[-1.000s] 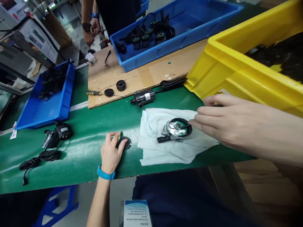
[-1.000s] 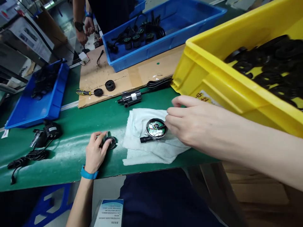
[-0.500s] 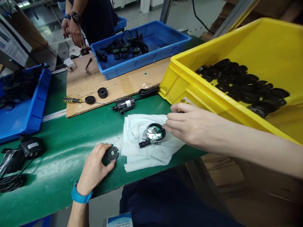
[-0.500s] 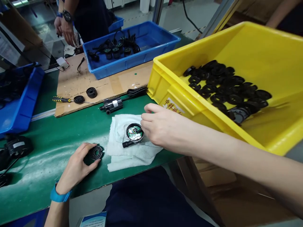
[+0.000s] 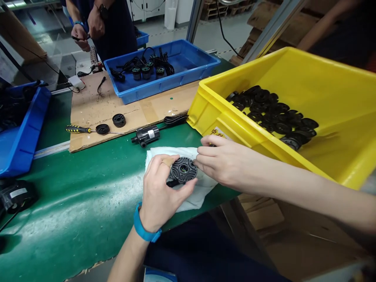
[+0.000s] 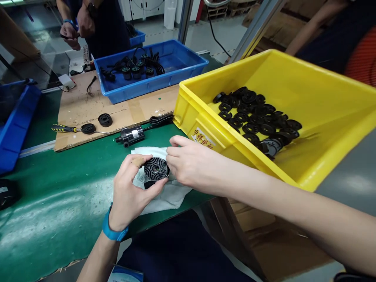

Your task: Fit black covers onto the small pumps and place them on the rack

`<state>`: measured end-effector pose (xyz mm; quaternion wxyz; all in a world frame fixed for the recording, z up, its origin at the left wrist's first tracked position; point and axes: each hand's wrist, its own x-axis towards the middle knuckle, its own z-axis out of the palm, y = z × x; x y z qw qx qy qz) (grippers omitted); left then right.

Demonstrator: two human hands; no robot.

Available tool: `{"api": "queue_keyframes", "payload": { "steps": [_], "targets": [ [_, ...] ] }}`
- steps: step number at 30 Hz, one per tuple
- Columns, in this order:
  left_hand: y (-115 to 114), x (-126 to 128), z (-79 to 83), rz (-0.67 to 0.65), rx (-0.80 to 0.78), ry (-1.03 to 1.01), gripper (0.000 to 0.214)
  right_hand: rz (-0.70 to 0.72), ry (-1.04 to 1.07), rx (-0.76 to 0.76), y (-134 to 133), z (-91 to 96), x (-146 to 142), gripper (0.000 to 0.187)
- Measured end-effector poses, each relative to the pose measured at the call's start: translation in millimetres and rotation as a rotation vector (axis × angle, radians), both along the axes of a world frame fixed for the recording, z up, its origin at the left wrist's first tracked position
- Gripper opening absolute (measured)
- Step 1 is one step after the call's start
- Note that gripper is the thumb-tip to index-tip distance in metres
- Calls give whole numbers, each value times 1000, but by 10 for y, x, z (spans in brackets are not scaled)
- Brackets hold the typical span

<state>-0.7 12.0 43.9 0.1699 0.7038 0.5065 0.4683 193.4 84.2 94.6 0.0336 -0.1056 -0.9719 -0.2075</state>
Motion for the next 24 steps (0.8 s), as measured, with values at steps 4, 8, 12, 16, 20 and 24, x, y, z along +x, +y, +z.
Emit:
{"api": "queue_keyframes", "payload": {
  "steps": [4, 8, 12, 16, 20, 24],
  "targets": [
    [30, 1, -19, -7, -29, 65, 40, -21, -4, 12, -5, -12, 5, 42],
    [48, -14, 11, -29, -65, 79, 40, -30, -23, 8, -10, -1, 12, 39],
    [88, -42, 49, -77, -121, 63, 41, -4, 19, -29, -16, 4, 13, 37],
    [105, -54, 46, -113, -158, -17, 43, -3, 30, -43, -15, 2, 14, 36],
    [70, -13, 39, -87, -147, -39, 43, 8, 26, -8, 1, -7, 26, 37],
    [54, 7, 44, -75, -153, -6, 43, 8, 26, 12, 5, -22, 35, 37]
  ]
}}
